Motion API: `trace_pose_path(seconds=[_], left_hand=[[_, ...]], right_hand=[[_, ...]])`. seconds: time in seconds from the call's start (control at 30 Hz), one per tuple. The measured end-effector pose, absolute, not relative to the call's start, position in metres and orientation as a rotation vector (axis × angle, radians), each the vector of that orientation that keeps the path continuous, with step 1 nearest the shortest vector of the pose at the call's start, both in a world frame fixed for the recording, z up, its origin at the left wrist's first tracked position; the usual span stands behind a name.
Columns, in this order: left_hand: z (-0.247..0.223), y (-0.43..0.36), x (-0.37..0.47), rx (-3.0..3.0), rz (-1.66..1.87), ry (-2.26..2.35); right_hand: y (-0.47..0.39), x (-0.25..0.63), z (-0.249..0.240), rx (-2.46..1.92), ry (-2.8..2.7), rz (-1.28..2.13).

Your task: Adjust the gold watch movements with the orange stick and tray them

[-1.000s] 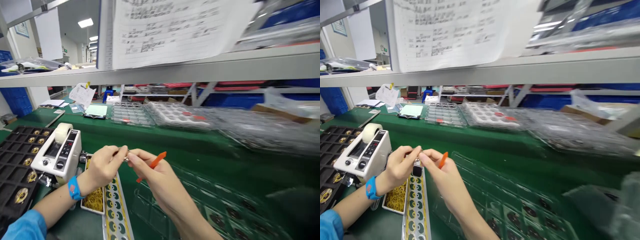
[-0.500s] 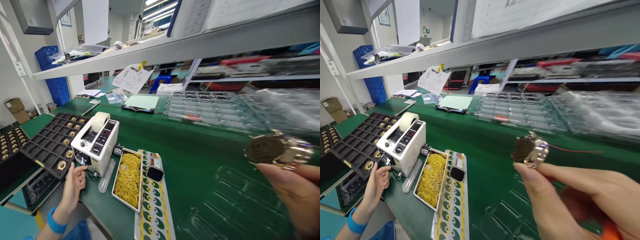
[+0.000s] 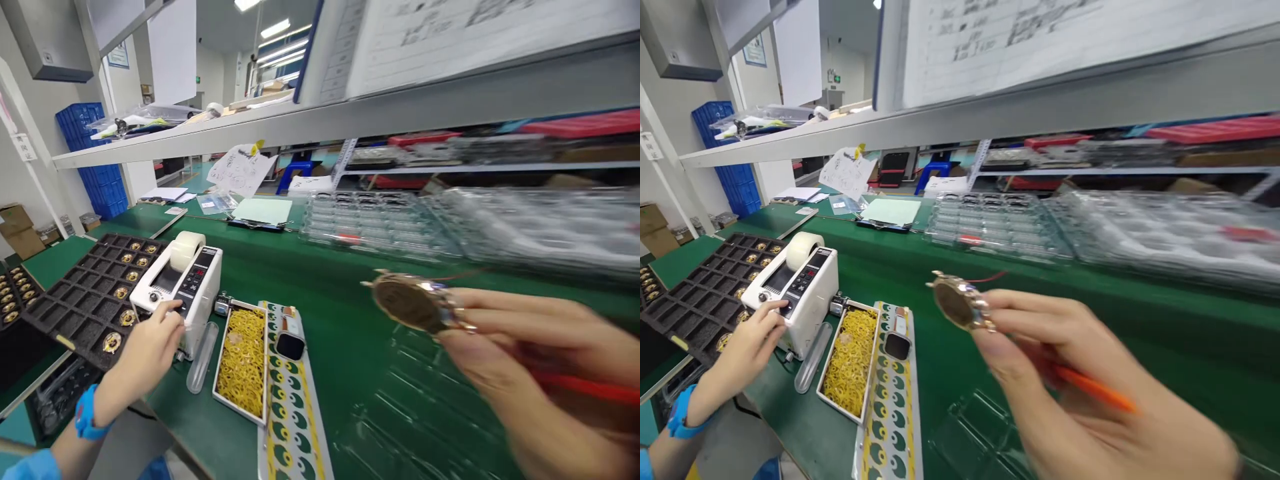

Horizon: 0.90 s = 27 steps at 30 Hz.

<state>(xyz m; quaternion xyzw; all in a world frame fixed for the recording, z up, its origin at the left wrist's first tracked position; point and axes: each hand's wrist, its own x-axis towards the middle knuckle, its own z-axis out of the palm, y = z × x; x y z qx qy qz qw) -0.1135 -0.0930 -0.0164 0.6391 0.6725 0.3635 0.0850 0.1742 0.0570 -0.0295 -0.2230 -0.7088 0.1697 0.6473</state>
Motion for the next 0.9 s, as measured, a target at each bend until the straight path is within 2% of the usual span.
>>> trace_pose_path(seconds=[0.13,0.23,0.33,0.63,0.9], left_hand=[[0.016,-0.078,-0.100,2.056,1.168,1.761],[0.033,-0.062,-0.076,2.031,1.301,1.394],[0.038,-0.041,-0.048,1.942,1.292,1.164],[0.028,-0.002,-0.020,1.811,1.223,1.073],[0.026,0.001,-0.020,1.801,1.185,1.078]], right_hand=[[0.030,0.158,0.002,-0.558,-1.670,0.581],[0.026,0.151,0.009,-0.583,-1.672,0.807],[0.029,0.153,0.007,-0.651,-1.604,1.018],[0.023,0.154,0.008,-0.655,-1.501,1.332],[0.025,0.154,0.005,-0.730,-1.451,1.376]])
